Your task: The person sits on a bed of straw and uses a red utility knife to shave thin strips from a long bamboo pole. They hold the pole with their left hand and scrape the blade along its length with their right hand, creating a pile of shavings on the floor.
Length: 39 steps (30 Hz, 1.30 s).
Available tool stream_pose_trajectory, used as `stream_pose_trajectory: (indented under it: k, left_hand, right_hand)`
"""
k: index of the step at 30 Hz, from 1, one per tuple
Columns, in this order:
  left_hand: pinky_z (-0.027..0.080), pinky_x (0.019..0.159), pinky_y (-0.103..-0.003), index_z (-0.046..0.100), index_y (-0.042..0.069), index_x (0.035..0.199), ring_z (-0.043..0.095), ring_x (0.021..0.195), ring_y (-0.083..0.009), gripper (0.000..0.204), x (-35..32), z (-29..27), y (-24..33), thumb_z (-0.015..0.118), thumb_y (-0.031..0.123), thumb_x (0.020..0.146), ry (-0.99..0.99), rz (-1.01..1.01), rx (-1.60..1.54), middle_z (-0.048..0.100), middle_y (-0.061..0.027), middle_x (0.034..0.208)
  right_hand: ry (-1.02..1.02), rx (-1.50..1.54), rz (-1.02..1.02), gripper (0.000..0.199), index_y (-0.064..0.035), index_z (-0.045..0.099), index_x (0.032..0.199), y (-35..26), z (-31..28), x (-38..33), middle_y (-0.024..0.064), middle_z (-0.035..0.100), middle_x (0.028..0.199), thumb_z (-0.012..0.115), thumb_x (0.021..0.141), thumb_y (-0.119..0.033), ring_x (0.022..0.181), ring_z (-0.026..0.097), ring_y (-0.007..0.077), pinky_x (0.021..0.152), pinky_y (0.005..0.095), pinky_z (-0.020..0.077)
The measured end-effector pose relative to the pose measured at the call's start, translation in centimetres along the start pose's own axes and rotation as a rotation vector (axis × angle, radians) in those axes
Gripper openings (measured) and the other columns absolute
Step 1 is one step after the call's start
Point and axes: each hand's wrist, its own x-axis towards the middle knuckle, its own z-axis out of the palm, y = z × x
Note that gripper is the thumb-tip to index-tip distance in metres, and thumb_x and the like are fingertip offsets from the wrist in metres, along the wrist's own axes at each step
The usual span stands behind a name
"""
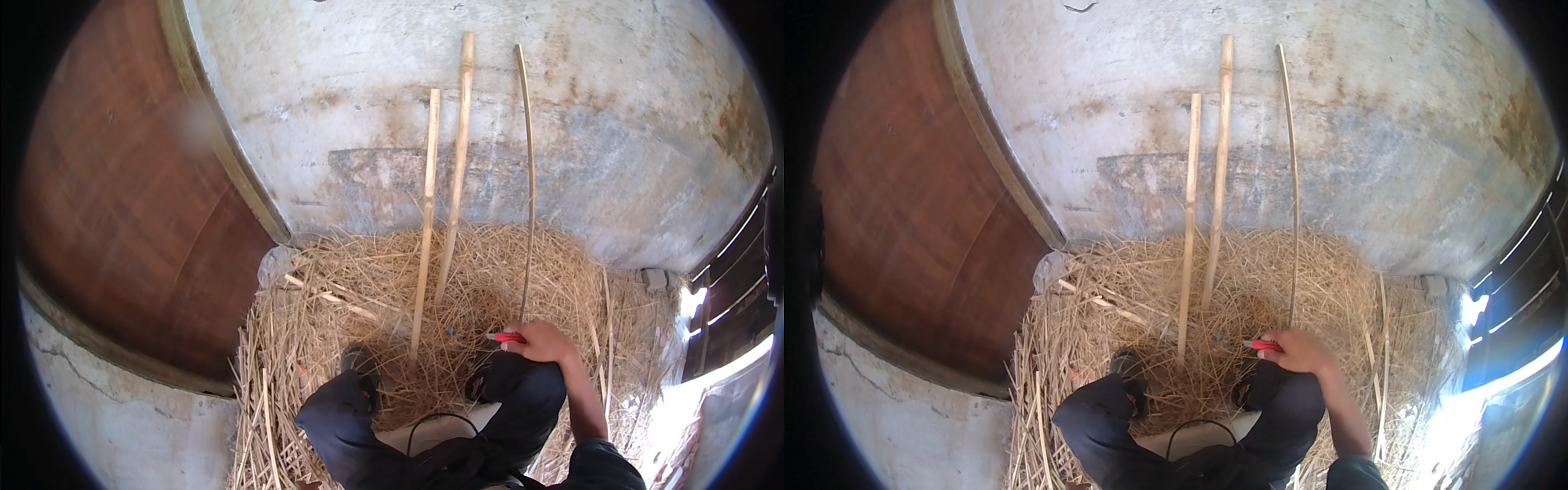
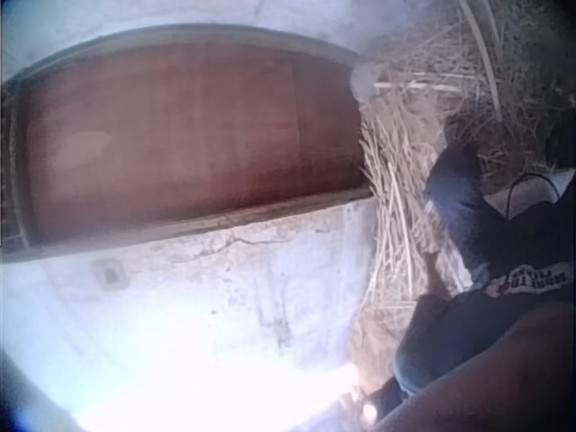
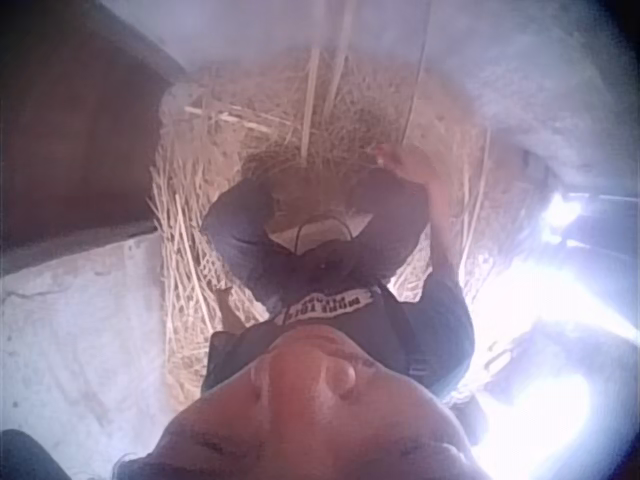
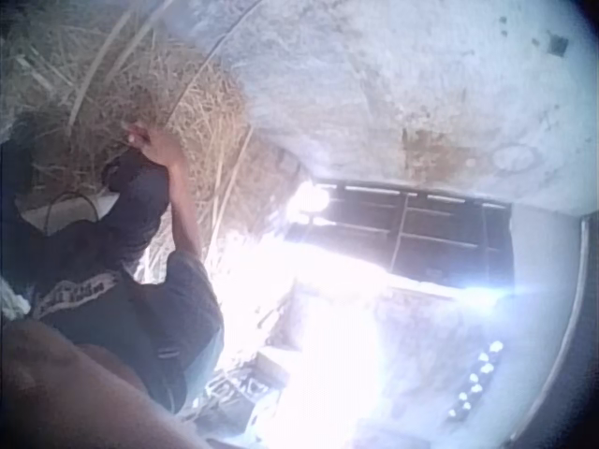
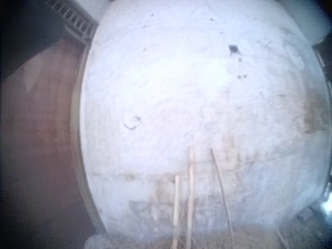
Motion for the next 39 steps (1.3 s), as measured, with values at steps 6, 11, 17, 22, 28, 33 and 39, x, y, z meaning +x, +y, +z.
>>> stream_pose_trajectory:
  k: [6,11,17,22,28,33,39]
  left_hand:
    - [0.054,0.061,-0.035,0.064,-0.003,0.102,0.065,0.068,-0.0178,0.045,1.6,0.3,1.8,0.062,0.042,0.106,-0.011,0.079,-0.011,0.066,-0.0097,0.077]
    - [0.053,0.061,-0.034,0.063,-0.003,0.106,0.064,0.069,-0.0170,0.041,1.8,1.4,3.0,0.063,0.037,0.106,-0.025,0.116,-0.015,0.066,-0.0090,0.078]
    - [0.053,0.062,-0.033,0.062,-0.003,0.110,0.063,0.070,-0.0160,0.036,1.7,4.0,4.2,0.065,0.033,0.106,-0.073,0.152,-0.004,0.066,-0.0082,0.080]
    - [0.053,0.063,-0.032,0.061,-0.003,0.114,0.063,0.071,-0.0151,0.033,0.5,5.0,3.5,0.066,0.029,0.106,-0.087,0.151,0.009,0.066,-0.0075,0.082]
    - [0.052,0.063,-0.031,0.060,-0.003,0.118,0.062,0.073,-0.0141,0.030,1.5,5.6,3.5,0.067,0.024,0.106,-0.083,0.229,-0.020,0.067,-0.0067,0.084]
    - [0.052,0.064,-0.030,0.059,-0.003,0.121,0.061,0.074,-0.0133,0.029,4.8,5.3,5.5,0.069,0.020,0.106,-0.021,0.436,-0.117,0.067,-0.0060,0.085]
    - [0.049,0.068,-0.029,0.059,0.002,0.123,0.055,0.076,-0.0130,0.024,9.5,2.0,11.6,0.068,-0.002,0.101,0.026,0.650,-0.432,0.060,-0.0021,0.090]
  right_hand:
    - [0.212,0.321,-0.035,0.049,-0.0103,0.072,0.132,2.7,-1.8,9.2,0.0160,0.075,0.104,0.069,0.103,-0.049,0.095,0.072,0.0284,0.083,0.0456,0.0551]
    - [0.462,0.798,0.238,0.046,-0.0083,0.077,0.132,4.2,-4.8,20.9,0.0105,0.075,0.095,0.072,0.101,-0.043,0.085,0.067,0.0201,0.081,0.0387,0.0536]
    - [0.958,0.571,0.074,0.054,-0.0081,0.077,0.129,4.4,-9.6,32.5,0.0128,0.081,0.102,0.081,0.092,-0.046,0.099,0.077,0.0247,0.091,0.0381,0.0574]
    - [1.034,0.671,0.113,0.056,-0.0075,0.076,0.131,2.2,-11.0,36.7,0.0142,0.081,0.104,0.085,0.088,-0.042,0.102,0.077,0.0288,0.093,0.0393,0.0577]
    - [0.931,0.677,0.013,0.050,0.0033,0.068,0.139,3.4,-11.0,36.1,0.0099,0.081,0.107,0.076,0.100,-0.027,0.102,0.073,0.0172,0.098,0.0324,0.0526]
    - [1.012,0.693,-0.189,0.040,-0.0001,0.071,0.131,2.9,-11.7,31.4,0.0118,0.079,0.104,0.072,0.102,-0.029,0.096,0.071,0.0188,0.093,0.0362,0.0532]
    - [0.955,0.977,-0.404,0.028,-0.0016,0.060,0.128,-3.6,-16.1,22.0,0.0105,0.078,0.098,0.063,0.108,-0.021,0.068,0.053,0.0090,0.065,0.0281,0.0420]
